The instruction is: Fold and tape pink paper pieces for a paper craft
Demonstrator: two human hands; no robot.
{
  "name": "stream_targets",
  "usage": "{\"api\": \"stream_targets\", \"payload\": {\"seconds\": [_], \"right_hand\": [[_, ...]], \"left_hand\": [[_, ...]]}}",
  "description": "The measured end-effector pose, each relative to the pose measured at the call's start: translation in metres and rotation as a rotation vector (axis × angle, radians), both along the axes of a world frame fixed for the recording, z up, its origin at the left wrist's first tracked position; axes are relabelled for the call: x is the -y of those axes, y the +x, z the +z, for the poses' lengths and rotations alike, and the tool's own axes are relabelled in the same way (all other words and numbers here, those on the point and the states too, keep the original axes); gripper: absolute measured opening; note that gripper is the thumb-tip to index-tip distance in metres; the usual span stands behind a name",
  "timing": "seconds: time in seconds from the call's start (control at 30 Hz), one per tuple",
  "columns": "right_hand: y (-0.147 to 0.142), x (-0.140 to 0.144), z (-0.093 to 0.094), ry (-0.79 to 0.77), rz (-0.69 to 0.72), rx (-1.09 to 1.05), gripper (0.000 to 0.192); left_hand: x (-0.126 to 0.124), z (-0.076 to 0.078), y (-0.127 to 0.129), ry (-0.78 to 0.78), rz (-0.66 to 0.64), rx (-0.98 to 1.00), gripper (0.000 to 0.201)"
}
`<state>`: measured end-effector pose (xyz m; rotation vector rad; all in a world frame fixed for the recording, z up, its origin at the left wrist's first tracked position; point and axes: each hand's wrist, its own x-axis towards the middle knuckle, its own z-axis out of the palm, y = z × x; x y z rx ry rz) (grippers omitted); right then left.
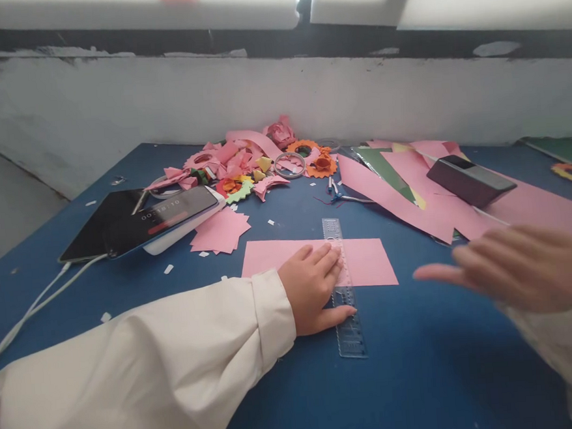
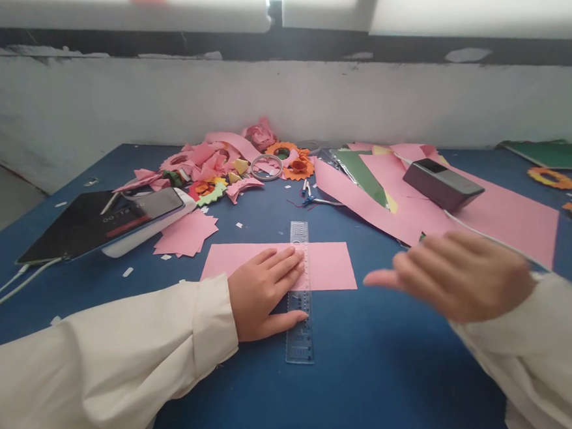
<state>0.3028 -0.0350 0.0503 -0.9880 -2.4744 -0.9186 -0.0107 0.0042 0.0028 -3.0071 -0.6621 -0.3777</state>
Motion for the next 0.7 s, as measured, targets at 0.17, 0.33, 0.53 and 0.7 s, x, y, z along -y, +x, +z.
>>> {"api": "stream_targets", "payload": {"seconds": [0.17, 0.33, 0.53, 0.7], "right_hand": [[-0.027, -0.003, -0.017, 0.038, 0.241, 0.181, 0.021], [-0.015, -0.007, -0.032, 0.033, 0.163, 0.145, 0.022], [-0.012, -0.003, -0.030, 0.020, 0.147, 0.158, 0.021], [-0.012, -0.008, -0.022, 0.049, 0.233, 0.205, 0.023]], "left_hand": [[-0.006, 0.001, -0.002, -0.002, -0.031, -0.005, 0.065], [-0.007, 0.002, -0.001, 0.006, -0.039, -0.009, 0.065], [-0.007, 0.001, -0.001, 0.012, -0.039, -0.018, 0.066], [-0.007, 0.000, -0.001, 0.019, -0.034, -0.022, 0.066]]}}
